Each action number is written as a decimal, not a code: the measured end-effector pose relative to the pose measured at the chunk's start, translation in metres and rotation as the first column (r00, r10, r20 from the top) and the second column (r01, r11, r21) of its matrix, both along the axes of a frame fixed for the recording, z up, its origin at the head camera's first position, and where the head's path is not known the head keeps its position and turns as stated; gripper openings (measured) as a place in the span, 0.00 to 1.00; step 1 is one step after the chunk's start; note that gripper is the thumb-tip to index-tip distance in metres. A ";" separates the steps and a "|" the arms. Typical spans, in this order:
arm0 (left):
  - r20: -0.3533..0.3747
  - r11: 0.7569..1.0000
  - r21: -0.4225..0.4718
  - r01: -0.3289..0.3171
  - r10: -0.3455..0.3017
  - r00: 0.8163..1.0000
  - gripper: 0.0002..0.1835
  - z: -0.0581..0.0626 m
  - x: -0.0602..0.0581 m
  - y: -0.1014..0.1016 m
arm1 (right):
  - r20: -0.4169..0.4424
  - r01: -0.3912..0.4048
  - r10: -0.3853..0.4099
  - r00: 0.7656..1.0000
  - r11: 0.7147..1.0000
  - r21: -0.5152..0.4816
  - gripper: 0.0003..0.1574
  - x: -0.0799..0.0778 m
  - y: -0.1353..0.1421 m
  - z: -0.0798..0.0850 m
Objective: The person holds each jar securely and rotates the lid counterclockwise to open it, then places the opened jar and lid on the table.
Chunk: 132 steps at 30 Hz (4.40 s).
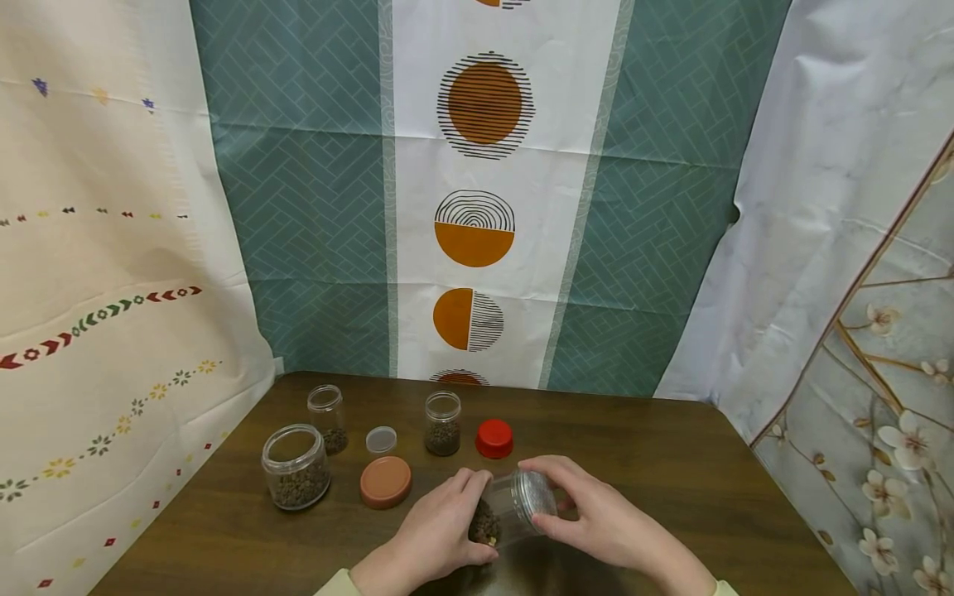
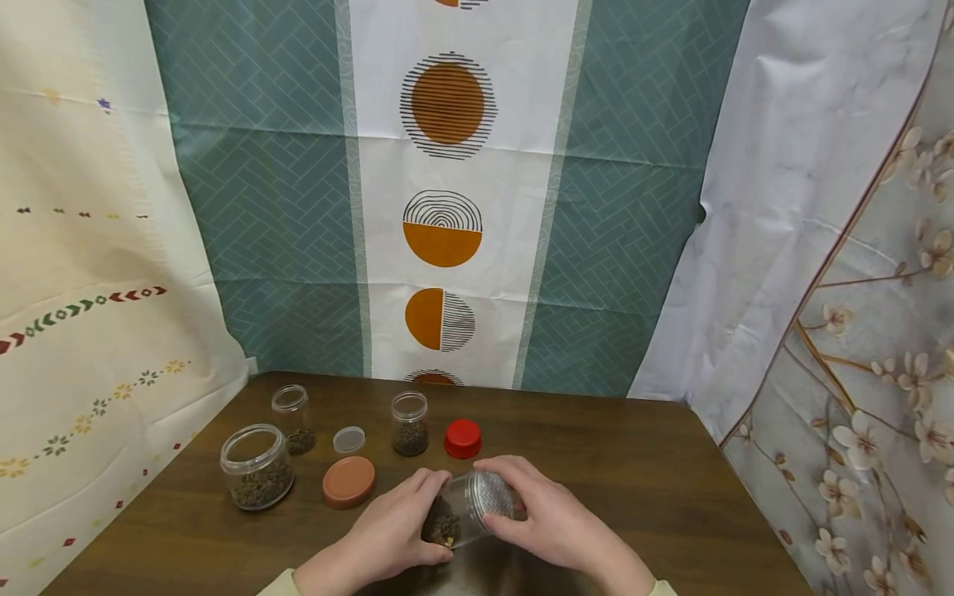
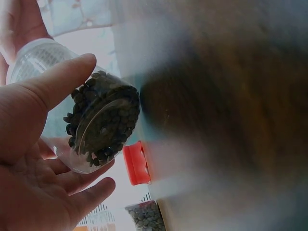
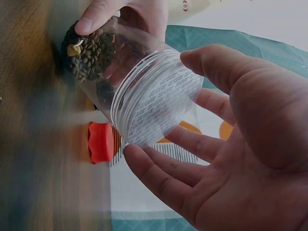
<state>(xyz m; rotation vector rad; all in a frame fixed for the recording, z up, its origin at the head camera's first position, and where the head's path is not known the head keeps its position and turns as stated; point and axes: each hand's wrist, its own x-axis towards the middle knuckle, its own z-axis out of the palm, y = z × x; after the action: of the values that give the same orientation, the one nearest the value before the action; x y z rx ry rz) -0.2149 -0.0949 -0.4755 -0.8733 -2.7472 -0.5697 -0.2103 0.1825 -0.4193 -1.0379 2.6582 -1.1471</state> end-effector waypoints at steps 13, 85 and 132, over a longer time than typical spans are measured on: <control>0.013 1.000 -0.001 -0.001 0.001 1.000 0.50 0.001 0.000 0.000 | -0.003 0.237 -0.238 0.971 0.967 0.094 0.42 -0.001 -0.006 0.005; 0.053 1.000 0.004 -0.010 0.010 0.999 0.50 0.004 -0.002 -0.001 | -0.051 0.042 -0.042 0.998 0.999 0.000 0.42 -0.002 0.006 0.008; 0.186 0.952 0.252 -0.173 0.128 0.974 0.48 -0.001 -0.023 -0.022 | -0.259 0.267 -0.224 0.940 0.953 0.145 0.42 -0.027 -0.003 0.013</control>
<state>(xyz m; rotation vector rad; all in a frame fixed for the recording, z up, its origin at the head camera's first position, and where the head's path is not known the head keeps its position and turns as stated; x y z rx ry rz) -0.2376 -0.1170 -0.4761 -0.5697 -2.7608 -0.9953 -0.2368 0.1793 -0.4061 -0.8817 3.0872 -0.8385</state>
